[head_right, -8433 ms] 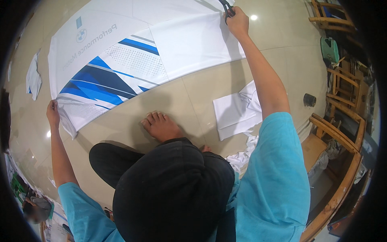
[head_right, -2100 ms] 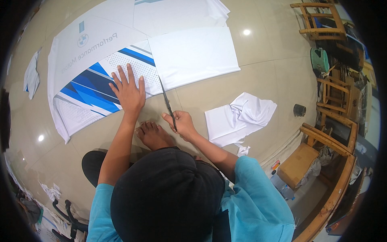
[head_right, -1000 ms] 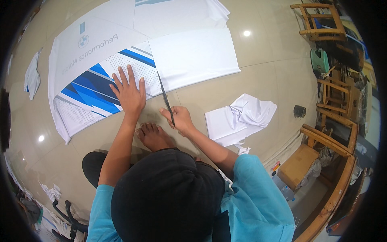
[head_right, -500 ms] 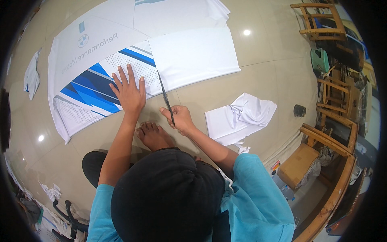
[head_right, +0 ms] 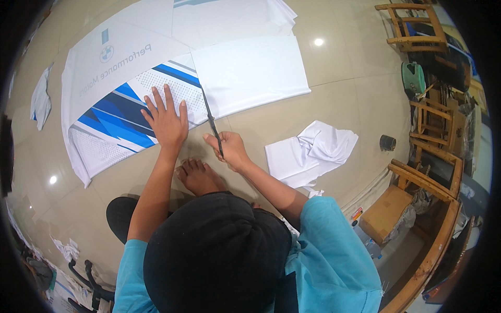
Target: The person sits on the floor and uses scissors to cut a white fabric sheet with blue and grey graphics. They repeatedly adjust the fabric and cut along straight lines, separating sections of the material.
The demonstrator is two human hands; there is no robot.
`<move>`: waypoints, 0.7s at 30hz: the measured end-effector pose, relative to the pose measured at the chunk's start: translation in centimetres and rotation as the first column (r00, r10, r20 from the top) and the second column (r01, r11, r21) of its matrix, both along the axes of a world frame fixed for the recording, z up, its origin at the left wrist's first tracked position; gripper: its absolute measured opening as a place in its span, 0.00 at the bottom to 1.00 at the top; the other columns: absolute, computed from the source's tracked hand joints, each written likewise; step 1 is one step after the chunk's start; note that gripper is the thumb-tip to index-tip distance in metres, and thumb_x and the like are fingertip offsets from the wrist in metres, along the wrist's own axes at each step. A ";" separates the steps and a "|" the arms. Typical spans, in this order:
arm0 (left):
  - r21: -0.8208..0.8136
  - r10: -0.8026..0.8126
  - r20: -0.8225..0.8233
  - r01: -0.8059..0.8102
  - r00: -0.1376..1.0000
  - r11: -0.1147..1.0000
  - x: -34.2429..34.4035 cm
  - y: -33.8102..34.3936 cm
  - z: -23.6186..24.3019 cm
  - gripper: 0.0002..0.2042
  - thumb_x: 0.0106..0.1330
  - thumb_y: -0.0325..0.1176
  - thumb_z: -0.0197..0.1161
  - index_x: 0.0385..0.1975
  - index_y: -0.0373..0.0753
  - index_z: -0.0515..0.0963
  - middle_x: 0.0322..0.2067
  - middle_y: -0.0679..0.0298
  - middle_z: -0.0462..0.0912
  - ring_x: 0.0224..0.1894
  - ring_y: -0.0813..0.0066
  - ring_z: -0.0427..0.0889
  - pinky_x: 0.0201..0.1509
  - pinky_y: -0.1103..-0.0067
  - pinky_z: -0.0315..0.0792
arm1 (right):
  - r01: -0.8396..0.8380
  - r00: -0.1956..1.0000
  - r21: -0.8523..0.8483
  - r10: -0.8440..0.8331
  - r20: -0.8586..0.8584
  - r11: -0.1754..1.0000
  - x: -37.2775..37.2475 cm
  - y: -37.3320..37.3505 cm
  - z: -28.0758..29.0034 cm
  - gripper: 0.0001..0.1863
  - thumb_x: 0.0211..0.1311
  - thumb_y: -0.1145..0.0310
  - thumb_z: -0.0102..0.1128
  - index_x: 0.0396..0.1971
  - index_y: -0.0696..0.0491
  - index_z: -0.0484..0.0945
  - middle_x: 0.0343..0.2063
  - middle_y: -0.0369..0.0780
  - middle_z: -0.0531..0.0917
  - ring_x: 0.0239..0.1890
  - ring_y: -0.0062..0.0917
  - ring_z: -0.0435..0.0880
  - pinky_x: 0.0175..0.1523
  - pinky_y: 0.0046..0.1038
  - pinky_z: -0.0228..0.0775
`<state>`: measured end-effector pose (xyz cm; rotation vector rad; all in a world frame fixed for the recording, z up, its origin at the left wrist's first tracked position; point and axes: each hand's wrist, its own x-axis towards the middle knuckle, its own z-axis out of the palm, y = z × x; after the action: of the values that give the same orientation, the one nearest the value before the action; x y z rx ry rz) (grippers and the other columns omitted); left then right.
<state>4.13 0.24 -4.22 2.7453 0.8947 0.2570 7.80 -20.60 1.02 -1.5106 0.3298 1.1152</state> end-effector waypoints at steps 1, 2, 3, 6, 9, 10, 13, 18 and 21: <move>0.000 -0.001 0.005 0.001 1.000 1.000 0.0 0.0 0.0 0.36 0.86 0.56 0.53 0.88 0.46 0.62 0.88 0.45 0.52 0.88 0.27 0.45 0.85 0.30 0.40 | 0.000 1.000 0.002 0.000 0.007 1.000 0.1 0.1 0.0 0.25 0.71 0.54 0.81 0.26 0.53 0.75 0.15 0.32 0.75 0.13 0.13 0.68 0.18 0.21 0.54; -0.001 -0.002 0.010 0.002 1.000 1.000 0.0 0.0 -0.1 0.36 0.86 0.56 0.53 0.88 0.46 0.62 0.88 0.44 0.52 0.88 0.27 0.45 0.85 0.29 0.40 | 0.000 1.000 0.001 0.000 0.010 1.000 0.3 0.3 0.0 0.25 0.71 0.54 0.81 0.26 0.53 0.75 0.15 0.32 0.75 0.13 0.13 0.68 0.18 0.21 0.54; -0.004 -0.003 0.010 0.003 1.000 1.000 0.0 -0.1 -0.1 0.36 0.86 0.56 0.53 0.88 0.46 0.62 0.88 0.44 0.52 0.88 0.27 0.45 0.85 0.29 0.40 | 0.001 1.000 0.001 -0.001 0.013 1.000 0.5 0.4 0.0 0.25 0.71 0.54 0.81 0.27 0.53 0.75 0.15 0.32 0.75 0.13 0.13 0.68 0.18 0.22 0.54; -0.010 -0.001 0.009 0.001 1.000 1.000 0.0 0.1 0.1 0.36 0.85 0.56 0.53 0.88 0.46 0.61 0.88 0.44 0.52 0.88 0.27 0.45 0.85 0.29 0.40 | 0.010 1.000 0.006 -0.010 0.011 1.000 0.8 0.8 -0.1 0.25 0.70 0.54 0.82 0.27 0.53 0.75 0.15 0.32 0.75 0.13 0.13 0.68 0.18 0.21 0.54; -0.022 -0.003 0.006 0.003 1.000 1.000 0.0 -0.1 0.1 0.37 0.85 0.56 0.53 0.88 0.46 0.60 0.88 0.44 0.52 0.89 0.27 0.44 0.85 0.29 0.39 | 0.014 1.000 0.010 -0.014 0.004 1.000 0.8 0.6 -0.3 0.25 0.70 0.54 0.83 0.27 0.53 0.76 0.16 0.32 0.76 0.13 0.13 0.68 0.18 0.21 0.54; -0.016 -0.002 0.002 0.002 1.000 1.000 -0.1 0.0 0.0 0.37 0.85 0.56 0.53 0.88 0.46 0.60 0.88 0.44 0.52 0.89 0.27 0.44 0.85 0.29 0.39 | 0.011 1.000 0.015 -0.011 0.002 1.000 0.8 0.6 -0.3 0.25 0.70 0.55 0.83 0.27 0.54 0.76 0.16 0.33 0.76 0.13 0.13 0.68 0.18 0.21 0.54; -0.011 -0.002 -0.001 0.002 1.000 1.000 0.0 0.1 -0.1 0.37 0.85 0.56 0.53 0.88 0.46 0.60 0.88 0.44 0.52 0.89 0.27 0.44 0.85 0.29 0.39 | 0.013 1.000 0.001 -0.013 0.005 1.000 1.1 0.7 -0.1 0.24 0.70 0.56 0.83 0.27 0.54 0.76 0.16 0.33 0.76 0.13 0.13 0.69 0.18 0.21 0.54; -0.010 -0.001 0.009 0.001 1.000 1.000 -0.1 0.0 0.0 0.36 0.85 0.56 0.54 0.88 0.46 0.61 0.88 0.44 0.52 0.88 0.27 0.45 0.85 0.29 0.40 | -0.006 1.000 -0.020 0.006 0.002 1.000 1.1 0.7 0.0 0.23 0.70 0.56 0.82 0.28 0.55 0.76 0.16 0.33 0.76 0.13 0.13 0.70 0.18 0.21 0.55; -0.009 -0.001 0.014 0.001 1.000 1.000 0.0 0.0 0.0 0.36 0.85 0.56 0.54 0.88 0.46 0.62 0.88 0.44 0.52 0.88 0.26 0.46 0.85 0.29 0.41 | -0.011 1.000 -0.035 0.011 -0.001 0.999 1.0 1.0 0.3 0.23 0.72 0.57 0.81 0.27 0.52 0.76 0.15 0.32 0.76 0.13 0.13 0.69 0.19 0.21 0.56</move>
<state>4.10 0.27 -4.24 2.7321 0.8886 0.2715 8.79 -19.64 1.29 -1.5444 0.3427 1.1238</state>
